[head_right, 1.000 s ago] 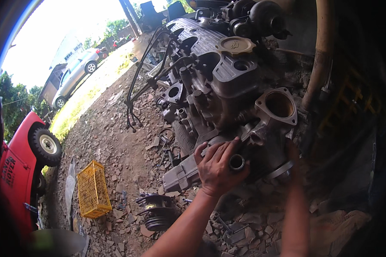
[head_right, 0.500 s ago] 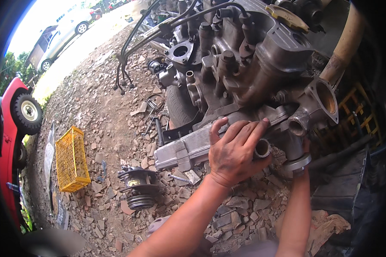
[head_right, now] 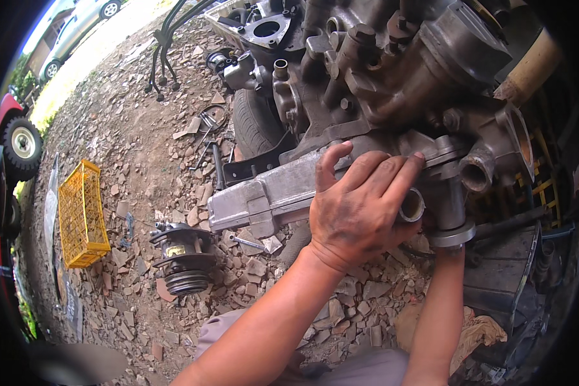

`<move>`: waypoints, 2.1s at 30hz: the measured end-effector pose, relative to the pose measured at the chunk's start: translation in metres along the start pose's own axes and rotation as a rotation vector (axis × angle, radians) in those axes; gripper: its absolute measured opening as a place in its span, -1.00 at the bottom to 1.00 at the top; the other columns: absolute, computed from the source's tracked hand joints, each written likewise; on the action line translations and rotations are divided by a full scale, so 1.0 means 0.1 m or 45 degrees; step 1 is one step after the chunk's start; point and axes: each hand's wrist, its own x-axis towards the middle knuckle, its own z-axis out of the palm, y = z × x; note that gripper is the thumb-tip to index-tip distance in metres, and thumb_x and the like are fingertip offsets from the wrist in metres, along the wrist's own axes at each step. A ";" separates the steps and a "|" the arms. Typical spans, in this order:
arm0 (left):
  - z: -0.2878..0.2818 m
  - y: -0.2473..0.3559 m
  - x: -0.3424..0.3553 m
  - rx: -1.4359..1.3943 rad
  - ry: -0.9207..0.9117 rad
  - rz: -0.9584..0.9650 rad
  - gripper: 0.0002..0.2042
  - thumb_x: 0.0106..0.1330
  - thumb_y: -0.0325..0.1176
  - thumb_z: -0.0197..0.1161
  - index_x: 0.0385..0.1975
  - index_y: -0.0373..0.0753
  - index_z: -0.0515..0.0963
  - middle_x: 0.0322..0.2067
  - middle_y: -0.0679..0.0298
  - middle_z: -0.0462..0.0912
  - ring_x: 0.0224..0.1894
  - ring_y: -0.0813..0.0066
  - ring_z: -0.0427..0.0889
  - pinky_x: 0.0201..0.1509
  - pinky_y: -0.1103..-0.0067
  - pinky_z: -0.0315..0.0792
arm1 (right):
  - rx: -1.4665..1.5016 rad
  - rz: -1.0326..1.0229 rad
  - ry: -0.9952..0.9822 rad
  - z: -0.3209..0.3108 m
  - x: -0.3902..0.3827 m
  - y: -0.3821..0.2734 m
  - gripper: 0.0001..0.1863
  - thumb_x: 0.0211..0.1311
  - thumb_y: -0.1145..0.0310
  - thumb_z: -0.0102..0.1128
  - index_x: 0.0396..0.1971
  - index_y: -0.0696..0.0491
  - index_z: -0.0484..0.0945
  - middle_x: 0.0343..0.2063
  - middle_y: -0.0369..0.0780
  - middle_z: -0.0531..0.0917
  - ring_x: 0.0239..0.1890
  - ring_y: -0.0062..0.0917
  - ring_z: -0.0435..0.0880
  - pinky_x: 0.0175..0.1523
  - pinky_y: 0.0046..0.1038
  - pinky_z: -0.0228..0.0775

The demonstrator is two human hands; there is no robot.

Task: The person is working on a disassembled car engine placed on the ground. They use a wrench to tighten bolts on the engine block and repeatedly handle a metal exhaust manifold, attempting to fit it onto the engine.

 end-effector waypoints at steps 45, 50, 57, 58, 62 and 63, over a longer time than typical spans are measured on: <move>0.01 0.01 0.04 0.522 0.003 0.282 -0.46 0.03 -0.17 0.27 0.03 -0.29 0.51 -0.15 0.15 0.63 -0.08 0.21 0.54 0.22 0.28 0.18 | 0.445 0.046 0.742 0.98 -0.03 0.20 -0.54 0.33 0.12 0.14 0.01 0.20 0.45 -0.17 -0.13 0.60 -0.19 -0.41 0.66 -0.20 -0.27 0.57; -0.01 -0.08 0.01 0.586 0.044 0.307 -0.44 0.03 -0.12 0.25 0.03 -0.31 0.51 -0.16 0.13 0.63 -0.11 0.20 0.55 0.18 0.28 0.19 | 0.579 0.119 0.717 0.94 0.07 0.23 -0.61 0.34 0.14 0.13 -0.05 0.17 0.47 -0.30 -0.20 0.57 -0.31 -0.46 0.62 -0.22 -0.30 0.56; 0.03 -0.14 -0.02 0.565 0.045 0.255 -0.43 0.01 -0.15 0.27 0.05 -0.29 0.50 -0.13 0.15 0.63 -0.08 0.20 0.53 0.22 0.28 0.18 | 0.577 0.121 0.752 0.88 0.11 0.23 -0.72 0.33 0.22 0.13 -0.16 0.14 0.52 -0.40 -0.27 0.55 -0.38 -0.47 0.59 -0.26 -0.32 0.53; 0.01 -0.14 -0.01 0.564 0.047 0.243 -0.43 0.00 -0.15 0.28 0.05 -0.28 0.50 -0.13 0.16 0.63 -0.07 0.21 0.52 0.22 0.28 0.18 | 0.484 0.059 0.785 0.92 0.10 0.22 -0.72 0.32 0.23 0.14 -0.16 0.15 0.52 -0.38 -0.24 0.57 -0.36 -0.43 0.62 -0.25 -0.32 0.52; 0.08 -0.08 -0.01 0.538 0.034 0.231 -0.43 -0.02 -0.18 0.29 0.05 -0.27 0.51 -0.13 0.18 0.64 -0.06 0.23 0.52 0.23 0.28 0.18 | -0.308 -0.312 0.859 0.71 0.12 0.37 -0.70 0.26 0.28 0.18 -0.12 0.17 0.52 -0.27 -0.12 0.64 -0.22 -0.29 0.67 -0.15 -0.31 0.49; 0.06 -0.10 -0.03 0.547 0.031 0.222 -0.43 -0.03 -0.19 0.30 0.05 -0.27 0.51 -0.13 0.19 0.64 -0.06 0.23 0.52 0.23 0.28 0.18 | -0.610 -0.414 0.830 0.72 0.13 0.36 -0.68 0.25 0.30 0.20 -0.09 0.18 0.52 -0.23 -0.08 0.66 -0.17 -0.25 0.68 -0.12 -0.31 0.49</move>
